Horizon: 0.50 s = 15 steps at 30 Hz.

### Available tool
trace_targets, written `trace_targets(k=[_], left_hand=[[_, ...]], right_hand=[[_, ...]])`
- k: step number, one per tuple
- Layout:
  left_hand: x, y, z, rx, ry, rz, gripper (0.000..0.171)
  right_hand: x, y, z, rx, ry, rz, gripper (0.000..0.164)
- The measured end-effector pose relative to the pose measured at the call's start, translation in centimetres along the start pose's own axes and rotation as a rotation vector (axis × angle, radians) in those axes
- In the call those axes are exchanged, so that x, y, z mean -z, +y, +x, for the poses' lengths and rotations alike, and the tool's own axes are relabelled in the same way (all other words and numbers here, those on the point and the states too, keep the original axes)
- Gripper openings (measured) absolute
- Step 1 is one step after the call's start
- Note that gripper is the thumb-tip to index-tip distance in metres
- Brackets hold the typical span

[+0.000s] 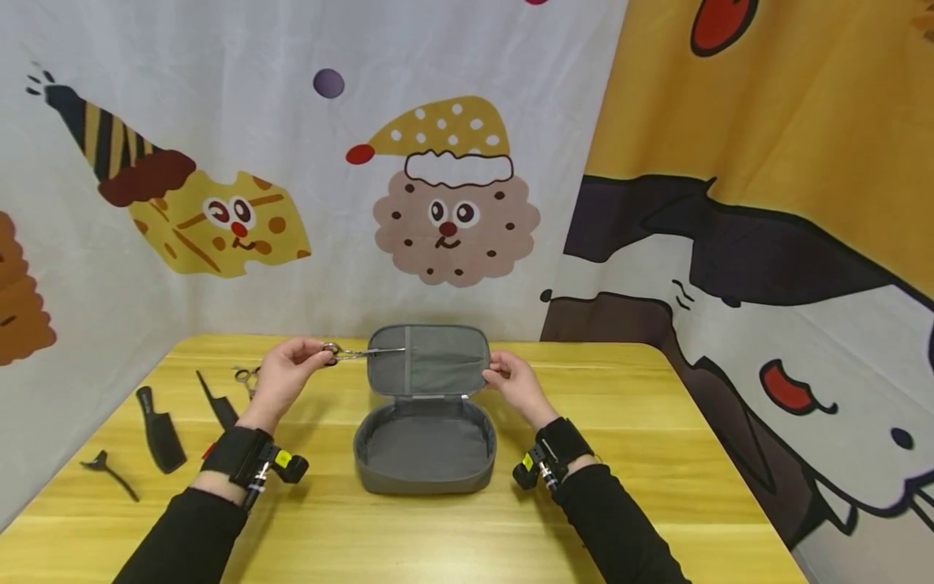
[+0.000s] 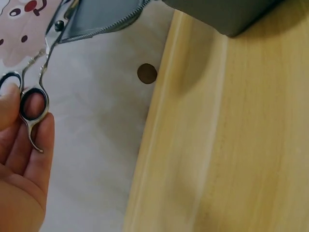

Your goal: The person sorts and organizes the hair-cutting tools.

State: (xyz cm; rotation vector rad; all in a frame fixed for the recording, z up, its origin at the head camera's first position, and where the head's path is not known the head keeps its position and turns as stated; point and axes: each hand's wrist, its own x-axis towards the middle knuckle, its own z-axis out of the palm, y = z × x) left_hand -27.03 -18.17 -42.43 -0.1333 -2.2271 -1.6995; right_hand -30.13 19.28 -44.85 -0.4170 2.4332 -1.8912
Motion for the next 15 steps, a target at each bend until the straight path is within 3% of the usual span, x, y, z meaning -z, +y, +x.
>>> trace_targets(k=[7,15], left_hand=[[-0.8,-0.3,0.2,-0.124,0.01,-0.035,0.005],[-2.0,-0.2,0.1,-0.24,0.036,0.055,0.006]], right_hand=[[0.0,-0.1,-0.2,0.009,-0.006,0.031,0.026],[-0.1,-0.2,-0.3,0.004,0.004,0.028,0.026]])
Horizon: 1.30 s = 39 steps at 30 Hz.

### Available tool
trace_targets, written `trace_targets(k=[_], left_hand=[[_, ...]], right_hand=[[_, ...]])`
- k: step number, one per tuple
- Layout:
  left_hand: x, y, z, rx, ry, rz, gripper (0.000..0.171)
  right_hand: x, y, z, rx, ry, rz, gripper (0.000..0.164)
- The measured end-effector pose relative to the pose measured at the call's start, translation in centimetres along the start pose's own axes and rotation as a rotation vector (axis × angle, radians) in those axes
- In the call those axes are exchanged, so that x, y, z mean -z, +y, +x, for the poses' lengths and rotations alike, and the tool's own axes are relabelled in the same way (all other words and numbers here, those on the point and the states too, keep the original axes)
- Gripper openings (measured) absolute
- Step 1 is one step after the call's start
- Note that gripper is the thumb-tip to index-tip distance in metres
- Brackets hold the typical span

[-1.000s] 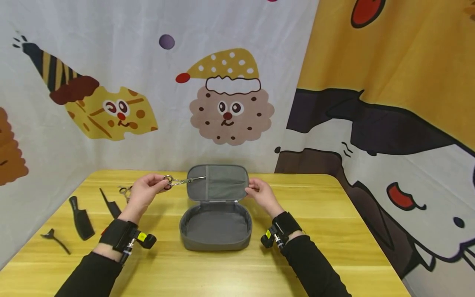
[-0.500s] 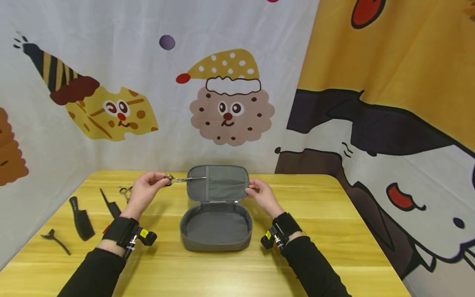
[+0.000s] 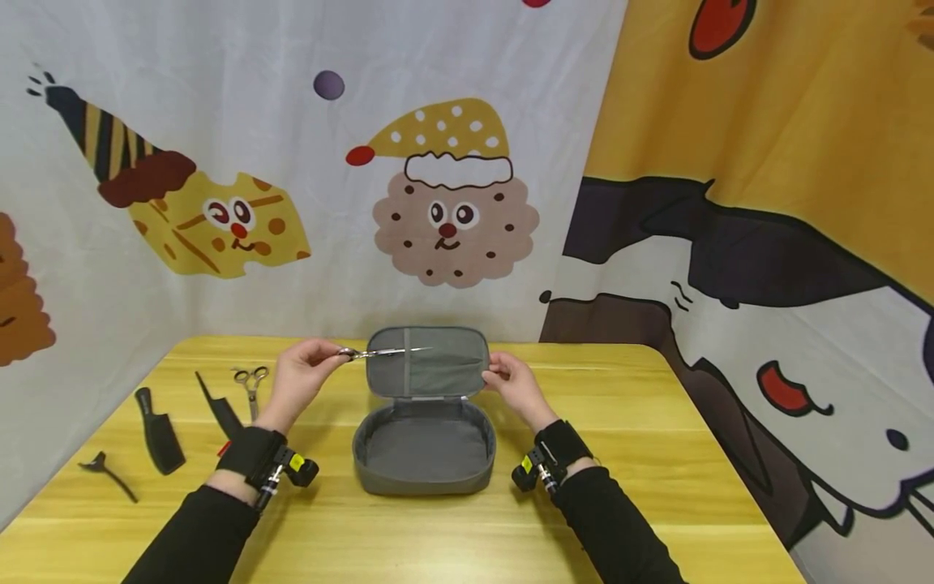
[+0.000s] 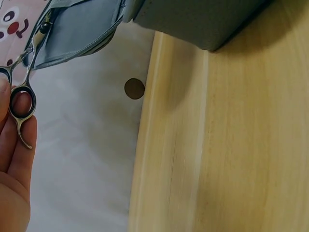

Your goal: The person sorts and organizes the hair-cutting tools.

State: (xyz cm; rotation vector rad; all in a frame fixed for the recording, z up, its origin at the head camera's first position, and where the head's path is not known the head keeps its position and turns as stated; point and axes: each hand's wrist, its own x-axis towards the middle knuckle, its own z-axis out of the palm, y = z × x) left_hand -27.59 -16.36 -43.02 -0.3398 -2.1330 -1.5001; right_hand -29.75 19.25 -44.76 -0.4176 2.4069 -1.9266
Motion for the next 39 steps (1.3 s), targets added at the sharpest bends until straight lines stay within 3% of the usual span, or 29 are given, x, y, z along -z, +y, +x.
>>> trace_targets(k=[16,24,31,39], left_hand=[[-1.6,0.8,0.1,-0.157,0.005,0.082,0.009],[-1.8,1.3,0.1,-0.212,0.004,0.114,0.01],[-2.1,1.6,0.2,-0.274,-0.008,0.139,0.012],[-2.9,2.1,0.2,-0.261,-0.028,0.157,0.011]], right_hand=[[0.0,0.2,-0.1,0.019,0.013,-0.005,0.023],[-0.3,-2.4,-1.2,0.025,0.006,-0.036,0.022],[0.1,-0.1,-0.1,0.02,0.02,-0.006,0.024],[-0.1,0.2,-0.1,0.034,0.034,-0.027,0.024]])
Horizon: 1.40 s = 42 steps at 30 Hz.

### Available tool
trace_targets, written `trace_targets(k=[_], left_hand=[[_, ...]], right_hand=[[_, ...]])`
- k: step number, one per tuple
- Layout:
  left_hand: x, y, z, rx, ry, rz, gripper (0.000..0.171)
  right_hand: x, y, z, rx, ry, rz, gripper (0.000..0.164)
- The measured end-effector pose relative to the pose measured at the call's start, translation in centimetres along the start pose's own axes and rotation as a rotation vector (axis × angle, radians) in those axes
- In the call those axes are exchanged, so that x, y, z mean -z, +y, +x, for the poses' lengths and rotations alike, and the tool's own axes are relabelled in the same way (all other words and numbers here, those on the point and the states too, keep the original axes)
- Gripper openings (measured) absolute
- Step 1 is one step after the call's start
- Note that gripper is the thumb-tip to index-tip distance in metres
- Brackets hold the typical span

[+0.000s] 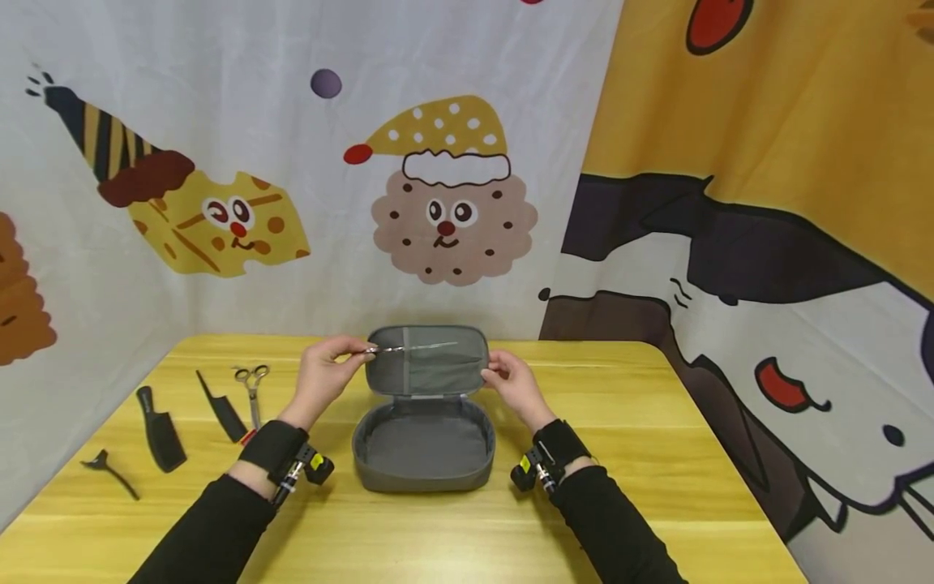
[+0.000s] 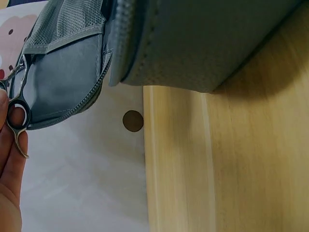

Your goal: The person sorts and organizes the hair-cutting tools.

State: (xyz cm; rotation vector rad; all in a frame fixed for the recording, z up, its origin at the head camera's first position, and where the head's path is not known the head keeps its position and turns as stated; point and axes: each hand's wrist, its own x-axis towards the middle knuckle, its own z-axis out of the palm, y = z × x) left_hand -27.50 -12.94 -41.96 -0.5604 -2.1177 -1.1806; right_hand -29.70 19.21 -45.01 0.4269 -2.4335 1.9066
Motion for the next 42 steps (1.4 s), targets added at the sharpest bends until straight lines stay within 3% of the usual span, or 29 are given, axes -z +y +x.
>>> trace_targets(k=[22,27,34,42], left_hand=[[-2.0,1.3,0.7,-0.039,0.101,0.081,0.012],[-2.6,1.7,0.6,-0.003,0.13,0.134,0.015],[-3.3,2.5,0.6,0.029,0.121,0.21,0.017],[-3.6,2.4,0.5,0.056,0.1,0.216,0.02]], right_hand=[[0.0,0.0,0.0,0.05,-0.009,-0.029,0.022],[-0.1,-0.1,-0.1,0.056,-0.013,-0.01,0.023],[-0.4,-0.1,0.0,0.063,-0.023,-0.021,0.024],[-0.4,-1.0,-0.4,0.062,-0.035,-0.027,0.025]])
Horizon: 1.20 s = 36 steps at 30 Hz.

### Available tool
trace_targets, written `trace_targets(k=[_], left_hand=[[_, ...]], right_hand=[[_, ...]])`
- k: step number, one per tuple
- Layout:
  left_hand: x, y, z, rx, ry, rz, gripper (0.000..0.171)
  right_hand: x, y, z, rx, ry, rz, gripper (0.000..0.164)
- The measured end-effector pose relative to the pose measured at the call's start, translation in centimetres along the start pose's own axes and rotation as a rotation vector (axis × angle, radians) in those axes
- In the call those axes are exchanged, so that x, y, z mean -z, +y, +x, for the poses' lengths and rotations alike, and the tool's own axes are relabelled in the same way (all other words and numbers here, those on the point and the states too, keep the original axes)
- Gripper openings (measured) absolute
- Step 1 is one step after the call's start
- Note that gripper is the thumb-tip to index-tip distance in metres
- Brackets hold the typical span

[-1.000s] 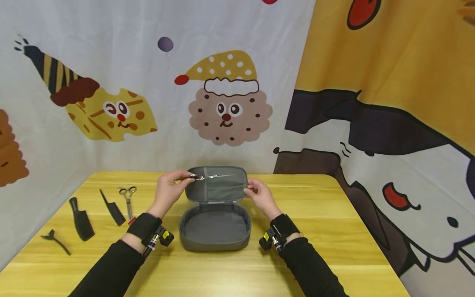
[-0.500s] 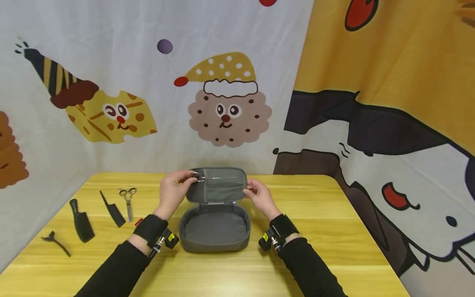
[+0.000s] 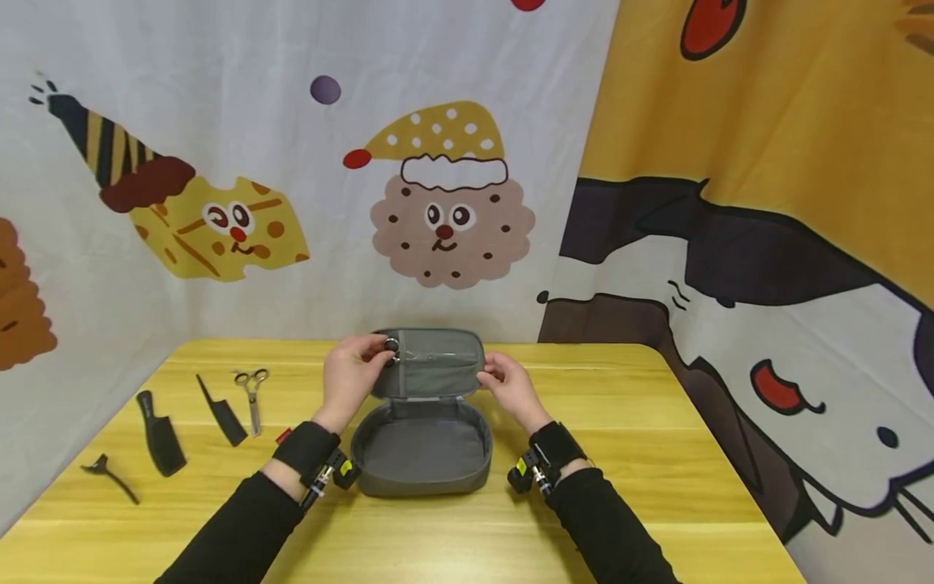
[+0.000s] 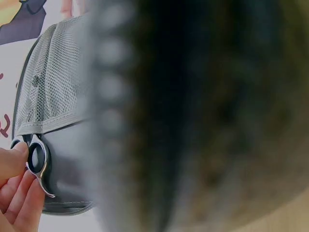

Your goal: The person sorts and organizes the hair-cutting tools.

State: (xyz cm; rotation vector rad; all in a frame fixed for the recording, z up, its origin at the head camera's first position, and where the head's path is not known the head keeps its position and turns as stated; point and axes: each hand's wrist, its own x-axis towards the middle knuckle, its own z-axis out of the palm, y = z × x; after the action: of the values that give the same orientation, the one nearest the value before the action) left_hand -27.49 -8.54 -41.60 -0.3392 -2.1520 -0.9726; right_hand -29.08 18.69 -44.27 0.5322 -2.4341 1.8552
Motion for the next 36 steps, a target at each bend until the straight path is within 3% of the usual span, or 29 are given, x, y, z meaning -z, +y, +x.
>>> trace_targets(k=[6,15,22,28,32,36], left_hand=[[0.1,-0.2,-0.4,0.041,-0.029,-0.07,0.024],[0.7,-0.3,-0.7,0.025,-0.058,-0.118,0.025],[1.7,-0.7,-1.2,0.019,-0.088,-0.106,0.025],[2.3,-1.3,-1.3,0.027,-0.045,-0.071,0.028],[2.5,-2.1,-1.4,0.063,-0.019,-0.054,0.031],[2.7,-2.6,-1.6,0.151,-0.061,-0.089,0.033]], right_hand=[[-0.1,1.0,0.2,0.003,0.018,-0.003,0.024],[-0.2,0.9,0.2,-0.009,0.033,-0.003,0.023],[-0.1,0.8,0.1,-0.003,0.025,-0.004,0.023],[0.0,0.7,0.1,-0.004,0.026,-0.021,0.023],[-0.1,0.8,0.1,0.014,0.023,-0.025,0.023],[-0.1,0.9,0.2,0.005,0.029,-0.017,0.021]])
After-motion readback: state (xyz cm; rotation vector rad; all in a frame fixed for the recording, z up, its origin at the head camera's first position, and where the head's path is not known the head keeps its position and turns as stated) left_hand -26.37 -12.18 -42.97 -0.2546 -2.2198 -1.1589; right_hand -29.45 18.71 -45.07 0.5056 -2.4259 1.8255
